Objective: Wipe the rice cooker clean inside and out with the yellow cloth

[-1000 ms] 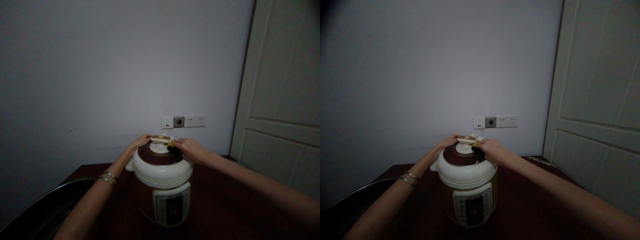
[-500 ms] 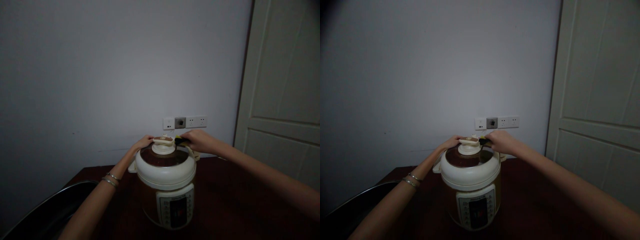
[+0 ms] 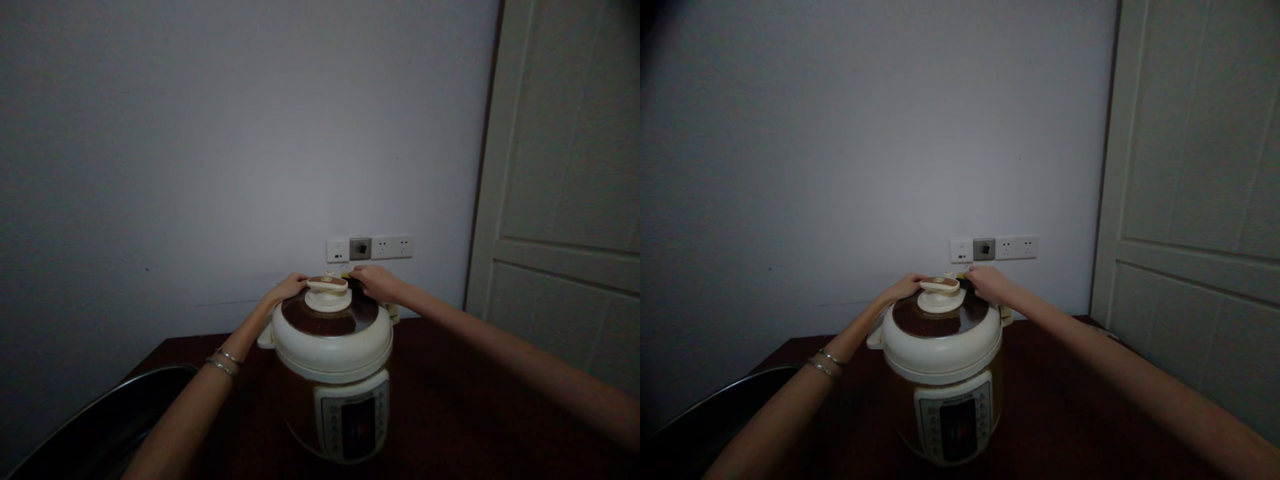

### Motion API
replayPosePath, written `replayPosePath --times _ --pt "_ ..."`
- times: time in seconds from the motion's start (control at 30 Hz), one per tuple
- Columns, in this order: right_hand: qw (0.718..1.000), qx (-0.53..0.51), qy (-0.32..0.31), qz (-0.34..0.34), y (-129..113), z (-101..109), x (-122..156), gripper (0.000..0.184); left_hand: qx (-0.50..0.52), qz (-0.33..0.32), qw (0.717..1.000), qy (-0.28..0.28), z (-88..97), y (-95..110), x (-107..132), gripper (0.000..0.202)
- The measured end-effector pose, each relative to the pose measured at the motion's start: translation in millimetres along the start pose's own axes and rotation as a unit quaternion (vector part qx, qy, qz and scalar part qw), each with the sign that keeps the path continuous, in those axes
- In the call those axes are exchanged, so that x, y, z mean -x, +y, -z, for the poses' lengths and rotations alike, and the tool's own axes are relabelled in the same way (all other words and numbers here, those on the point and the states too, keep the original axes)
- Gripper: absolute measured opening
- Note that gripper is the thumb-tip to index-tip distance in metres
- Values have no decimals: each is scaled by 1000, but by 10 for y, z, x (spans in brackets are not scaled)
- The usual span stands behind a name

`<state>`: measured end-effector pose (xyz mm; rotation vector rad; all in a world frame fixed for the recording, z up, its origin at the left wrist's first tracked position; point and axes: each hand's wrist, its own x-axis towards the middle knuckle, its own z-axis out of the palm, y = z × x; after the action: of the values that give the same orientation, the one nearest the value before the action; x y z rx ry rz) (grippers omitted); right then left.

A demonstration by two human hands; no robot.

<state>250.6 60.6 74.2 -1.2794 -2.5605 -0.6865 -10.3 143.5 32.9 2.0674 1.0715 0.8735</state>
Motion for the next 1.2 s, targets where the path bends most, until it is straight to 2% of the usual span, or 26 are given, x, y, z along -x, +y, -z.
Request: replayPosePath --times 0.27,0.37,0.43,0.53,0.63,0.77,0.87,0.93,1.03,1.1,1.2 --pt "995 8 39 88 -455 335 517 26 -25 3 1000 -11 6 60 28 29" --pt "991 -5 54 125 -558 457 648 26 -30 4 1000 -7 1 99 43 27" --pt "990 -23 52 127 -592 541 717 29 -36 6 999 8 1 123 59 26" --pt "993 -43 35 104 -608 652 780 33 -46 14 997 53 1 159 98 26" --pt "995 -45 33 79 -625 730 801 24 -54 19 991 122 -1 203 142 24" --pt "995 -47 61 62 -663 812 815 17 -41 13 974 222 57 308 183 24" --pt "988 -117 90 50 -666 880 825 14 -7 -6 964 265 190 471 222 27" --pt "969 -232 84 26 -648 922 818 13 23 -25 962 271 281 638 279 31" --pt "899 -433 58 -17 -609 958 770 19 61 -56 967 240 298 959 447 33" --pt "850 -522 66 -31 -584 960 717 24 113 -79 975 176 188 1182 612 35" --pt "805 -582 105 -49 -561 946 630 28 217 -81 970 75 -110 1444 892 39"
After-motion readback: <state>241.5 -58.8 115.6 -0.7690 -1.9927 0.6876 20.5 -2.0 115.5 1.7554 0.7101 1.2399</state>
